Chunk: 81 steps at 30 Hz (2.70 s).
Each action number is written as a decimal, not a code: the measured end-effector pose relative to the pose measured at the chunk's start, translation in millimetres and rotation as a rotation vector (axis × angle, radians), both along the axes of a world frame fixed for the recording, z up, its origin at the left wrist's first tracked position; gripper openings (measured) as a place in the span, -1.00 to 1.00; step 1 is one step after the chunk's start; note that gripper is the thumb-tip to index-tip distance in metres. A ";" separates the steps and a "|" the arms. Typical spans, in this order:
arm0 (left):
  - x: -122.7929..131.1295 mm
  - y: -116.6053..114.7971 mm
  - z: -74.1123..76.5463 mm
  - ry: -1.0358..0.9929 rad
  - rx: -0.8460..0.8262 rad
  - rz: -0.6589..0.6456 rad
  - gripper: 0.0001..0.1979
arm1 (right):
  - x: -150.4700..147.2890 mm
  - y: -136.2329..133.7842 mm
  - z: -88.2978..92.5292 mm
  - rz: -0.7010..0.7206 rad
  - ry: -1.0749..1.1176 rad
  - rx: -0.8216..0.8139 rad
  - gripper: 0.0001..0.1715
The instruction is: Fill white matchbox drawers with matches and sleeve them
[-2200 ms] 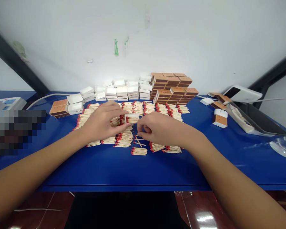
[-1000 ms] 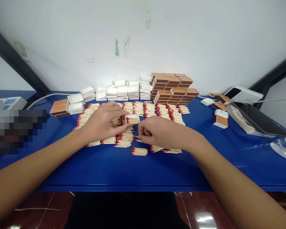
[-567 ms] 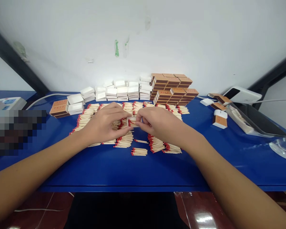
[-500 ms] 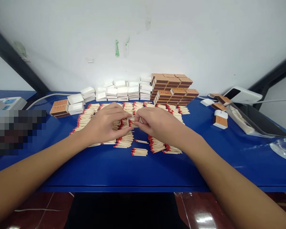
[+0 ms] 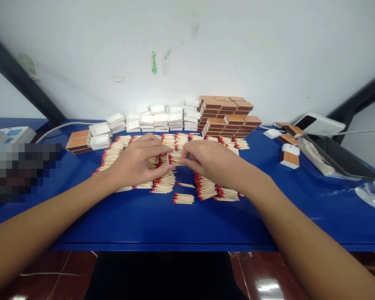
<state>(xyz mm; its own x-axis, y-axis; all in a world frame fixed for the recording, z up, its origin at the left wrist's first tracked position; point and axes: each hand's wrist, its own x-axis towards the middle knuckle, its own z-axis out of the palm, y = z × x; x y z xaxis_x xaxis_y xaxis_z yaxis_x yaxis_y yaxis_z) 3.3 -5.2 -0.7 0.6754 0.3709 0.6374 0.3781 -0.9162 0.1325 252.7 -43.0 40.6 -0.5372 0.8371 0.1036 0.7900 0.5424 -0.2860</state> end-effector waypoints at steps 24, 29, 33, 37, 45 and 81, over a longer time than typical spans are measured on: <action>1.7 1.0 -1.5 -0.026 -0.041 -0.025 -0.71 | -0.2 -2.4 -1.7 0.007 0.084 0.051 -0.68; -0.5 1.7 -0.5 -0.030 -0.060 0.006 -0.69 | 7.5 -2.7 4.3 -0.016 0.024 0.011 -0.65; -1.8 2.3 -0.8 -0.032 -0.073 0.033 -0.71 | 10.3 -0.3 2.5 -0.032 -0.014 -0.021 -0.70; -2.0 2.4 -1.7 -0.028 -0.092 0.040 -0.70 | 8.9 0.3 2.5 -0.023 -0.001 0.001 -0.68; 1.0 -0.3 0.3 -0.031 -0.108 -0.009 -0.73 | 3.0 -2.1 4.9 0.003 0.065 0.050 -0.71; 1.5 -2.5 0.7 0.024 -0.022 0.006 -0.71 | -3.3 -2.4 3.4 -0.028 0.090 0.064 -0.75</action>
<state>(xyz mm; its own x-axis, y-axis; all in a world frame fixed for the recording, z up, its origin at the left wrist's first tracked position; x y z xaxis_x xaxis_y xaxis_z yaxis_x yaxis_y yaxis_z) 4.8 -7.6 0.0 0.6883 0.3882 0.6128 0.3865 -0.9111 0.1431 249.5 -45.4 43.9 -0.4995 0.8418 0.2046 0.7777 0.5398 -0.3221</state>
